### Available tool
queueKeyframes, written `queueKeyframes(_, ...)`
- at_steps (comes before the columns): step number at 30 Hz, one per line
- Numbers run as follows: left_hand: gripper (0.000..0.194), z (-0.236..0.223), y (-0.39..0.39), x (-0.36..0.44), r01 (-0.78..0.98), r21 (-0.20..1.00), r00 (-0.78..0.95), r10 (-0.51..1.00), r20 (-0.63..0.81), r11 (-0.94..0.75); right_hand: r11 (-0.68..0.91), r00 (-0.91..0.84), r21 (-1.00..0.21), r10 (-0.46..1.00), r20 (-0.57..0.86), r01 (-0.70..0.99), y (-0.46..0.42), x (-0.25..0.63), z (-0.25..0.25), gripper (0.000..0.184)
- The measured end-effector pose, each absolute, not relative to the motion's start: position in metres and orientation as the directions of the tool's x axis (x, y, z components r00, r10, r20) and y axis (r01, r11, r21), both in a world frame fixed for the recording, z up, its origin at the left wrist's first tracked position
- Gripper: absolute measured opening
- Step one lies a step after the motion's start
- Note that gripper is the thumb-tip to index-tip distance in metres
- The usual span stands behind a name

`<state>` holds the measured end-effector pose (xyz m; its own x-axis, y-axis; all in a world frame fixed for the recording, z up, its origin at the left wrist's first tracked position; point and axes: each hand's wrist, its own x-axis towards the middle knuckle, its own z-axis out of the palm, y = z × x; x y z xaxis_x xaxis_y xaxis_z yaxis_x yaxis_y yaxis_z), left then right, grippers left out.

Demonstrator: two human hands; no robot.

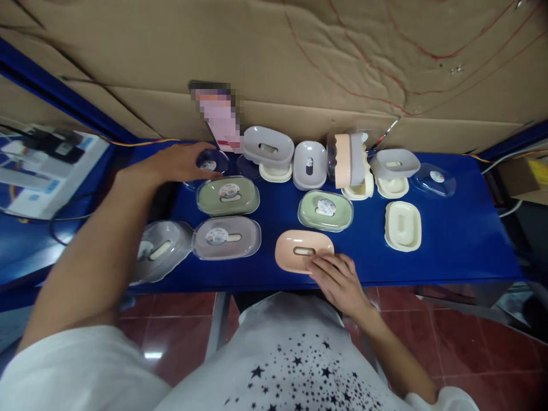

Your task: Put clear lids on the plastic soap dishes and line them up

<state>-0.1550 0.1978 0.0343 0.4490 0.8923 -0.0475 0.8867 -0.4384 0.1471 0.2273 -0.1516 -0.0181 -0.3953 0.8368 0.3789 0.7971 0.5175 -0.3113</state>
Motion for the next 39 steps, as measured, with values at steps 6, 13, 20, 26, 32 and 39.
queueKeyframes(6, 0.102, 0.059, 0.178, -0.160, 0.938, 0.108, 0.339, 0.937, -0.085, -0.329, 0.536, -0.426, -0.323, 0.833, 0.353, 0.780, -0.155, 0.233, -0.021, 0.071)
queueKeyframes(13, 0.101, 0.116, 0.105, -0.154, 0.933, 0.214, 0.263, 0.954, 0.143, -0.289, 0.538, -0.430, -0.338, 0.834, 0.346, 0.772, -0.150, 0.233, -0.016, 0.060)
queueKeyframes(20, 0.088, 0.129, -0.022, -0.096, 0.839, 0.181, 0.450, 0.842, 0.298, -0.513, 0.549, -0.452, -0.296, 0.826, 0.336, 0.782, -0.147, 0.232, -0.019, 0.049)
queueKeyframes(26, 0.107, 0.095, -0.071, -0.019, 0.579, 0.302, 0.719, 0.649, 0.248, -0.757, 0.563, -0.457, -0.322, 0.818, 0.350, 0.761, -0.146, 0.234, -0.024, 0.055)
queueKeyframes(32, 0.093, 0.061, -0.059, -0.001, 0.544, 0.381, 0.740, 0.642, 0.200, -0.747, 0.554, -0.451, -0.304, 0.822, 0.348, 0.775, -0.146, 0.232, -0.022, 0.061)
queueKeyframes(39, 0.089, 0.030, -0.062, -0.004, 0.556, 0.441, 0.701, 0.683, 0.207, -0.704, 0.503, -0.367, -0.485, 0.861, 0.352, 0.715, -0.141, 0.232, -0.017, 0.053)
